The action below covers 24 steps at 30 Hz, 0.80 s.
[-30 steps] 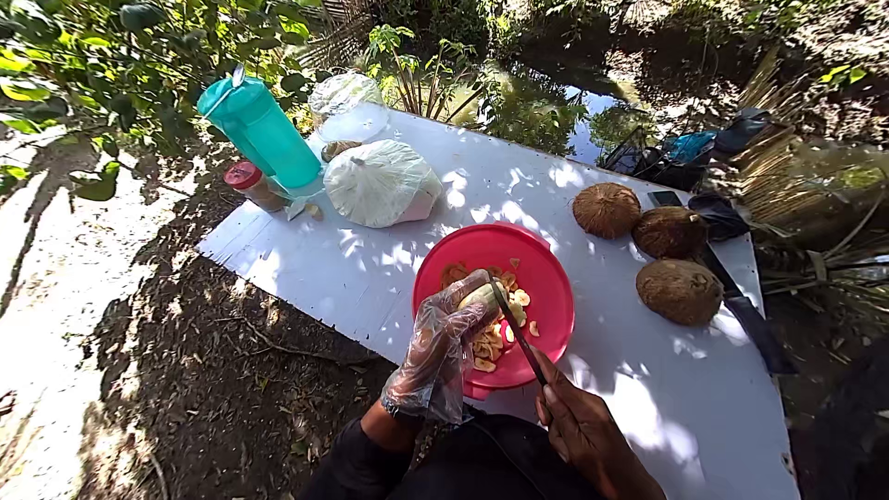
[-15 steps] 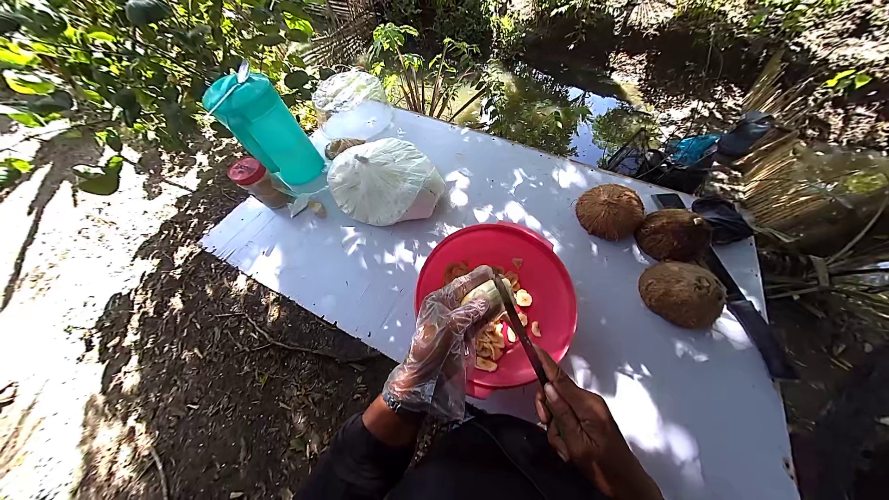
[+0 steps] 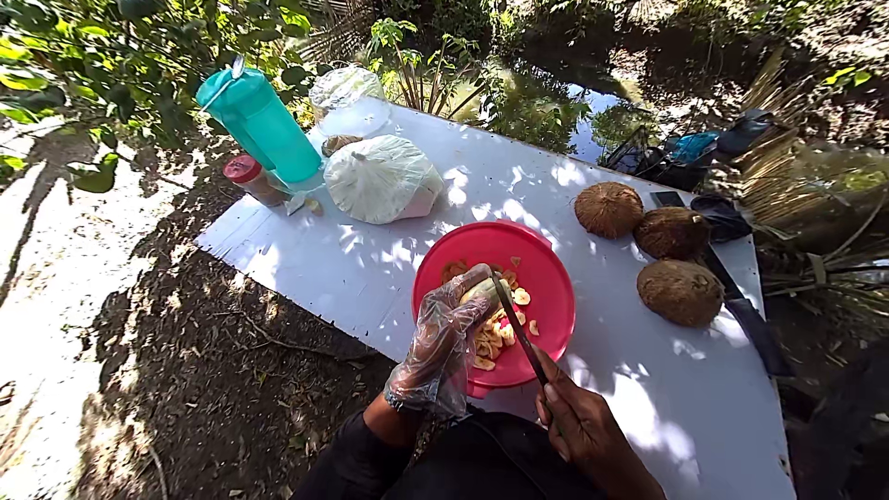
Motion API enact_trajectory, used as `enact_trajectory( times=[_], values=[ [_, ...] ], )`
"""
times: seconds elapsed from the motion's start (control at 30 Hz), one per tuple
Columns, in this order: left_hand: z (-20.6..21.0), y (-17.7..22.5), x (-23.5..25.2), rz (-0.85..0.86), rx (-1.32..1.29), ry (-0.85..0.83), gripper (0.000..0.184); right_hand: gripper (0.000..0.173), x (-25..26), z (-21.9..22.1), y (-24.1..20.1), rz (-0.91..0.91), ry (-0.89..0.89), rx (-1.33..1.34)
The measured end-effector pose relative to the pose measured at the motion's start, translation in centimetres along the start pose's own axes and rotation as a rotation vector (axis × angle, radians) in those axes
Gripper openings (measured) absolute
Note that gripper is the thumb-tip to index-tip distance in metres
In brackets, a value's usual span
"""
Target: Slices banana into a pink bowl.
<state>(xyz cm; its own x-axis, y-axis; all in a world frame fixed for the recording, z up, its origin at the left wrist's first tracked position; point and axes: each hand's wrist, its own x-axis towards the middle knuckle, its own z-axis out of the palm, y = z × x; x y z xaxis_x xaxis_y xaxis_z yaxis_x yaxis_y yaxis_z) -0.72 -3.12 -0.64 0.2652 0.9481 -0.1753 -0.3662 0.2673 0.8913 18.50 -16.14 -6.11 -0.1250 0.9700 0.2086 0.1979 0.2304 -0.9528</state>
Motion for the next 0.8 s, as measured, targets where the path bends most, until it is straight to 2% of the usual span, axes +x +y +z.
enact_trajectory(
  times=[0.13,0.33,0.6,0.8],
  values=[
    [0.3,0.2,0.1,-0.034,0.02,0.029,0.04,0.046,0.0,-0.2,0.0,-0.003,-0.003,0.005],
    [0.3,0.3,-0.1,-0.028,-0.029,-0.032,0.039,0.046,0.1,-0.1,0.4,0.012,-0.018,-0.032],
    [0.5,0.0,-0.4,-0.037,-0.006,-0.011,0.039,0.046,0.3,0.4,0.9,0.02,-0.005,-0.231],
    [0.3,0.4,-0.5,-0.082,-0.049,-0.003,0.04,0.046,0.4,0.4,0.9,0.012,-0.009,-0.1]
  ],
)
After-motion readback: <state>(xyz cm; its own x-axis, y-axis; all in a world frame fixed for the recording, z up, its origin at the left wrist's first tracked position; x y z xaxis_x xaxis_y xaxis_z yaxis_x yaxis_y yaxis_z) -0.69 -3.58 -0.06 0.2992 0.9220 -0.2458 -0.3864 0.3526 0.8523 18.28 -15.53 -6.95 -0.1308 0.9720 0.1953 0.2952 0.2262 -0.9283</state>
